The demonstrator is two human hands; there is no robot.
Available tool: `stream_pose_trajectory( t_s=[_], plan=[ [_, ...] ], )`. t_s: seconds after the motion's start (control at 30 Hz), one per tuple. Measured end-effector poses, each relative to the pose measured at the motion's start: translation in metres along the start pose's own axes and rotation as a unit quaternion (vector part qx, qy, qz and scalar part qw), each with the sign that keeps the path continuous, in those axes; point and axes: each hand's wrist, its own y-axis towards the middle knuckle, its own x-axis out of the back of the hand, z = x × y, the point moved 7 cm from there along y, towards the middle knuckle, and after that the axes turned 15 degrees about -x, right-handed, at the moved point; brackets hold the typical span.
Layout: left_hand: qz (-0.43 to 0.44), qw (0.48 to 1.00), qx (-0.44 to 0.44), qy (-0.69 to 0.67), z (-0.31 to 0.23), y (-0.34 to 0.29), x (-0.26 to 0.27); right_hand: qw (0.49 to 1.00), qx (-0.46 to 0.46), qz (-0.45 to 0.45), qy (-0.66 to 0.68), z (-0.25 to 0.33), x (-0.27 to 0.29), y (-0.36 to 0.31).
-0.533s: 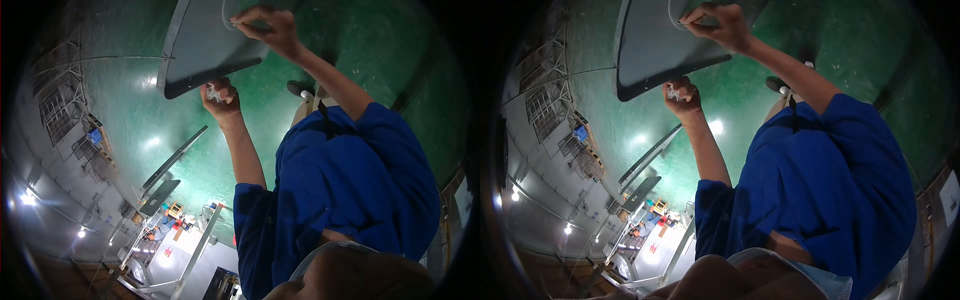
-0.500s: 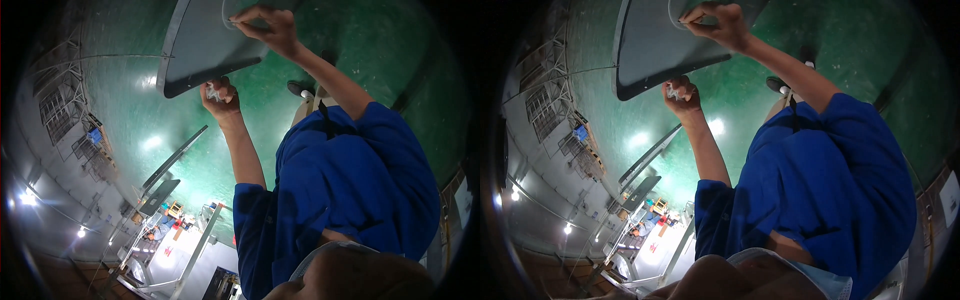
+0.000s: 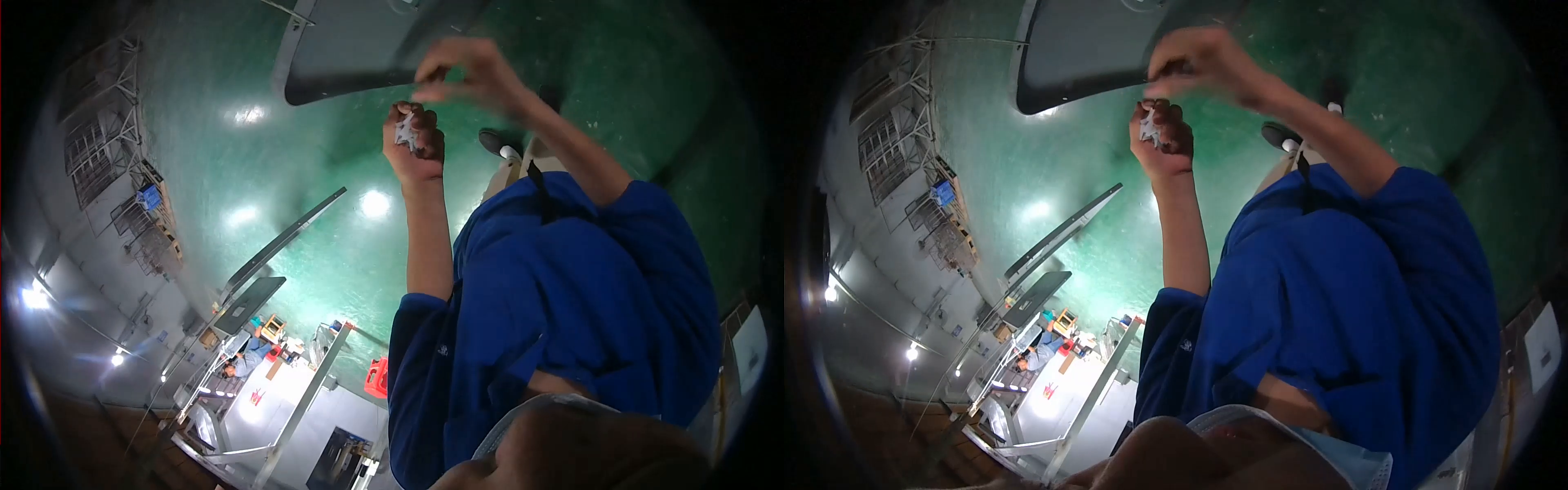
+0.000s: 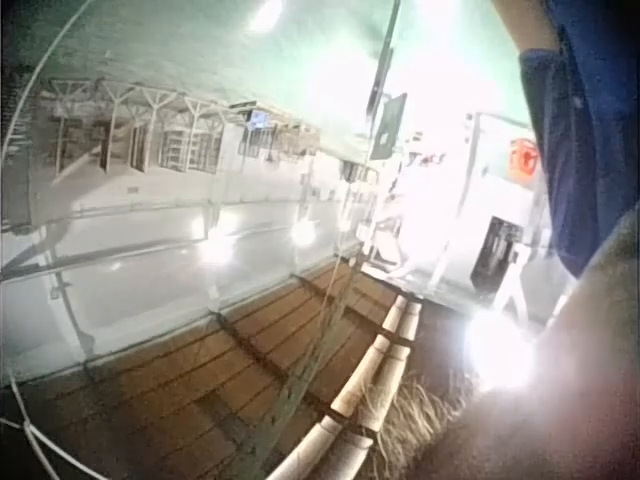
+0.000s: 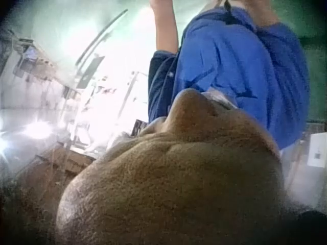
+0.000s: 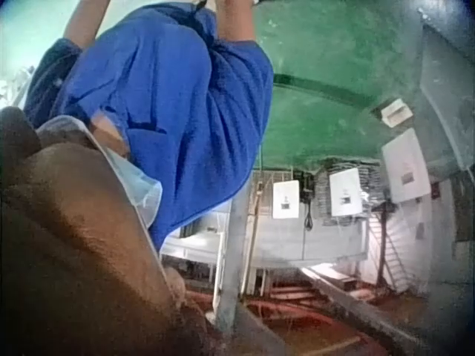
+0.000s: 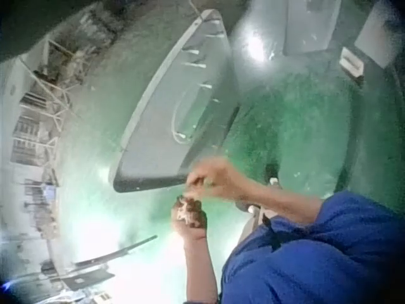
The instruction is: The person places precise marks on various metal plates hanging from a rack, using a white marker.
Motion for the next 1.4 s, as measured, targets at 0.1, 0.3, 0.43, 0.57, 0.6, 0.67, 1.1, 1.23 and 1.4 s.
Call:
stream_pose_trajectory(
  t_s=[0.1,0.3,0.43,0.57,0.6,0.67,1.1,1.23,1.4],
  plan=[
    [-0.186,0.967,-0.047,0.167,-0.001,-0.013,0.007,0.989,0.057,0.089,-0.103,0.021,-0.027,-0.013],
    [-0.016,0.988,0.018,0.153,0.014,-0.023,0.037,0.887,0.133,0.203,-0.392,0.045,-0.057,-0.035],
    [-0.101,0.969,0.017,0.225,0.027,-0.039,0.011,0.854,0.179,0.214,-0.440,0.044,-0.054,-0.050],
    [-0.019,0.983,0.034,0.182,0.025,-0.038,0.024,0.849,0.203,0.178,-0.454,0.035,-0.058,-0.055],
    [-0.019,0.983,0.036,0.181,0.024,-0.038,0.030,0.849,0.201,0.178,-0.455,0.035,-0.059,-0.057],
    [0.023,0.993,0.050,0.106,0.029,-0.035,0.022,0.886,0.202,0.163,-0.384,0.042,-0.053,-0.056],
    [0.014,0.998,-0.048,0.023,-0.011,-0.004,0.015,0.946,-0.093,-0.118,0.288,-0.113,0.046,-0.007],
    [0.008,0.998,-0.040,0.045,-0.004,0.000,0.011,0.925,-0.040,-0.123,0.358,-0.115,0.039,-0.005],
    [0.013,0.998,-0.041,0.042,-0.002,0.001,0.010,0.926,-0.023,-0.118,0.358,-0.106,0.036,-0.001]
  ],
)
